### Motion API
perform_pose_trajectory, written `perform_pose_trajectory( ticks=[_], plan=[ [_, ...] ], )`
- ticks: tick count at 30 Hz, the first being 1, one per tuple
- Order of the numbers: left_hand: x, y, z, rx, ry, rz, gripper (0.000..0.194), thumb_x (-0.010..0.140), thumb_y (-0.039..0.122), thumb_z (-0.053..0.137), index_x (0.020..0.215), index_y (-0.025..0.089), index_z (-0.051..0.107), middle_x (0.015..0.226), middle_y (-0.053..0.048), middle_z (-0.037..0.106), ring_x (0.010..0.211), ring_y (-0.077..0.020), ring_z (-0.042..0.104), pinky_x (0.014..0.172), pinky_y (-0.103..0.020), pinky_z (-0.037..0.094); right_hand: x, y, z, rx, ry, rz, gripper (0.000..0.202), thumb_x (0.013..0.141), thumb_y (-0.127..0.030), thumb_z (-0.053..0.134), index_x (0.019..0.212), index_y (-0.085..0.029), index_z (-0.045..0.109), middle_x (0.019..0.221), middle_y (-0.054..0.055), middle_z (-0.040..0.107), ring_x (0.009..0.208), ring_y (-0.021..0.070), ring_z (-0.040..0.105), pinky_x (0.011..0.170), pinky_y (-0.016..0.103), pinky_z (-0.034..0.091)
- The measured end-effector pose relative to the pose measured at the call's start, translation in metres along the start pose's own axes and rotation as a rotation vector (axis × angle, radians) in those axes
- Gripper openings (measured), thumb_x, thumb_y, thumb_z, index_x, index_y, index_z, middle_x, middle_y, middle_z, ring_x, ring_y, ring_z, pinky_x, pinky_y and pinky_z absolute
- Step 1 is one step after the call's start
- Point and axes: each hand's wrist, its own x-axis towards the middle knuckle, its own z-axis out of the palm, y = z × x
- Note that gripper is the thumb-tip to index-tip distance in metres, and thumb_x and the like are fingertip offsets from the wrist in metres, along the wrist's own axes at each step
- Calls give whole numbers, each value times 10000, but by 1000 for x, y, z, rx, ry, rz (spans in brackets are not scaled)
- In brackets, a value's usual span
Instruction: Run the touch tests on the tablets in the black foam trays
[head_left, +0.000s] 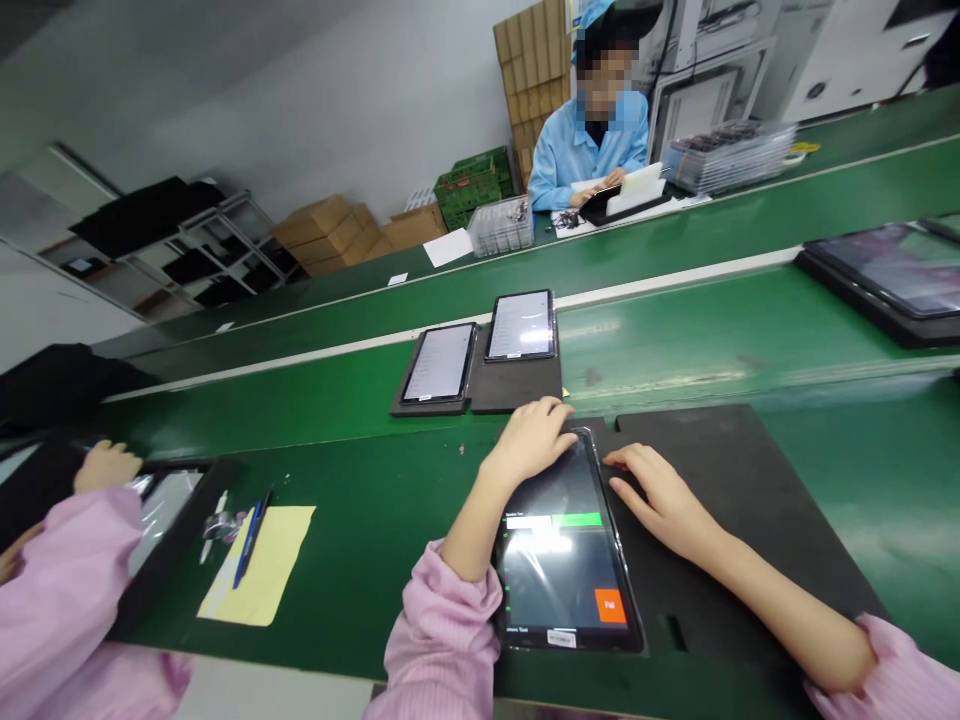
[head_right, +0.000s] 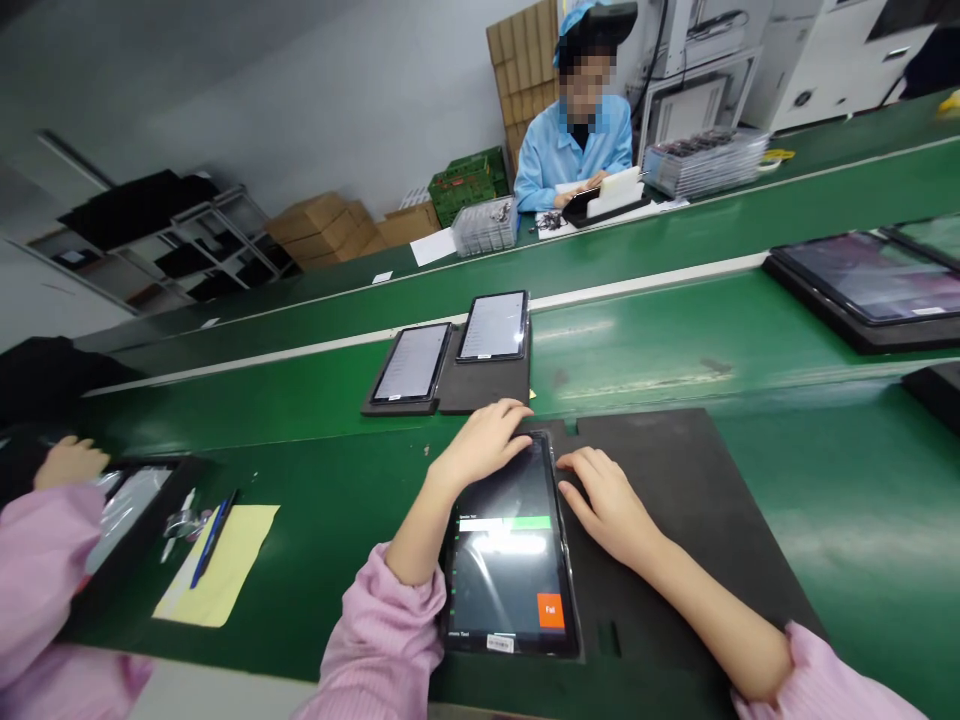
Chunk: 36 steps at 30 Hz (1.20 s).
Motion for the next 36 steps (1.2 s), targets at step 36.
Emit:
perform_pose_trajectory(
  ticks=[36],
  plan=[
    [12,17,3,-83,-115,118,369,936,89,362,1142,142,664,1283,-116,612,1137,-227,634,1086,-341,478,167,80,-37,852,227,1088,235,1005,-352,654,899,-166,558,832,20,563,657,166,565,592,251,507]
  ],
)
